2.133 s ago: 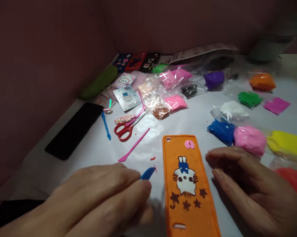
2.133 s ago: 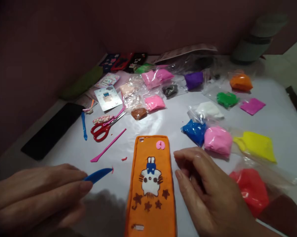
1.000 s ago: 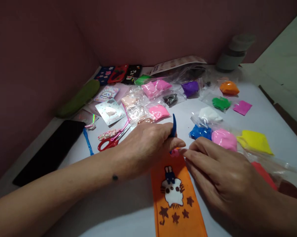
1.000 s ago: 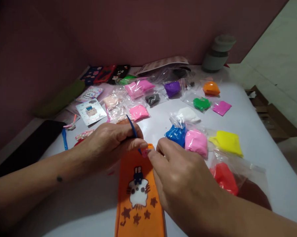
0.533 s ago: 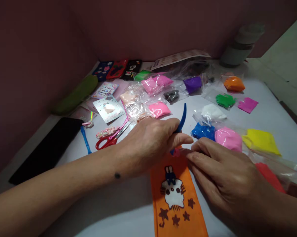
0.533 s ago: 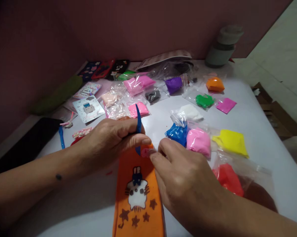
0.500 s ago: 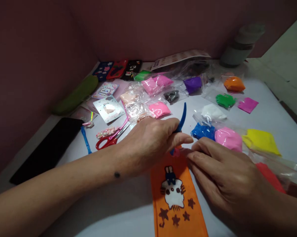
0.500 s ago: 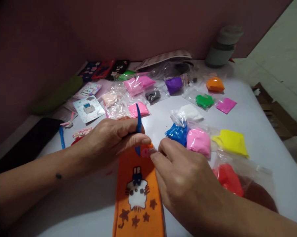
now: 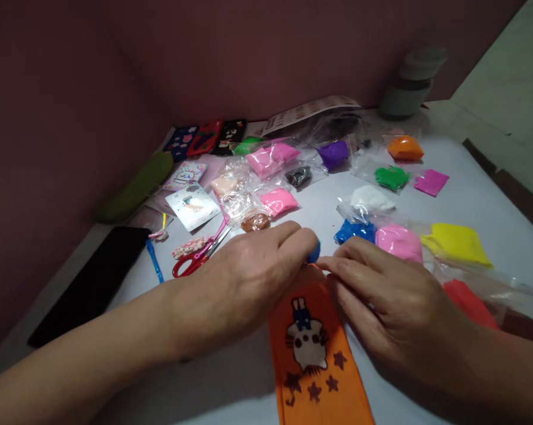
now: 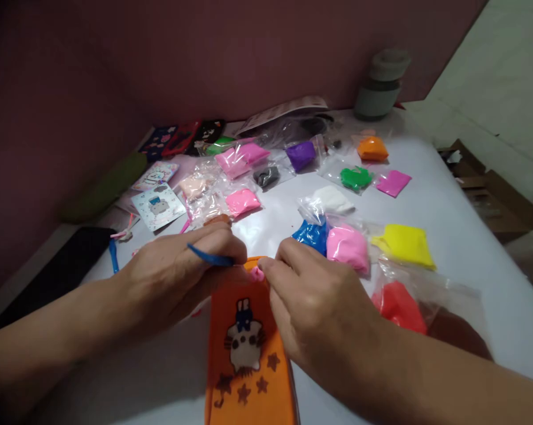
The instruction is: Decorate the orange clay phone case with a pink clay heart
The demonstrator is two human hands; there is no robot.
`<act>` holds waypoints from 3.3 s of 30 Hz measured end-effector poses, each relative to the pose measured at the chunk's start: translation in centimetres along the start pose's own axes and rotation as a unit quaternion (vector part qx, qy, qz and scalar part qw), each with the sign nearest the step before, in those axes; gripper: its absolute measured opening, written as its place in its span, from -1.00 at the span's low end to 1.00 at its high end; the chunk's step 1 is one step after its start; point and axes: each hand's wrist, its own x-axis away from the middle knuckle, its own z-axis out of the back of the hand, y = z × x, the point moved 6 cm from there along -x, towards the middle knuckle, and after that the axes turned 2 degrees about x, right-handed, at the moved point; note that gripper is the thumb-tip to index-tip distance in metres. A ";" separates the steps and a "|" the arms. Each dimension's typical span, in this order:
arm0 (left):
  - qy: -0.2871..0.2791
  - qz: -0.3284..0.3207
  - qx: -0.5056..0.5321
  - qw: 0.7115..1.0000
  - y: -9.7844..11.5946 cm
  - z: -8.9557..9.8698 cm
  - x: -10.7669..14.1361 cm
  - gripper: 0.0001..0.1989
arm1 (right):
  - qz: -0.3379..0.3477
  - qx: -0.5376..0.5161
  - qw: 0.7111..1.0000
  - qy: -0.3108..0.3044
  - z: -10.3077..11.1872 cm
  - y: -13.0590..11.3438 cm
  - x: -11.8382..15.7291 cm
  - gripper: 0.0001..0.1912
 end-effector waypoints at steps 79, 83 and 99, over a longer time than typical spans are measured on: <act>-0.015 0.288 0.403 0.868 -4.5 -0.7 0.9 -0.96 | 0.079 0.052 0.995 0.019 -0.7 -0.2 1.1 -0.78; -0.020 0.283 0.387 0.877 -4.1 -1.1 0.8 -0.94 | 0.085 0.044 0.995 0.022 -0.6 -0.2 1.2 -0.79; -0.002 0.288 0.402 0.869 -4.0 -1.3 0.4 -0.94 | 0.084 0.051 0.995 0.009 -1.0 -0.2 1.1 -0.79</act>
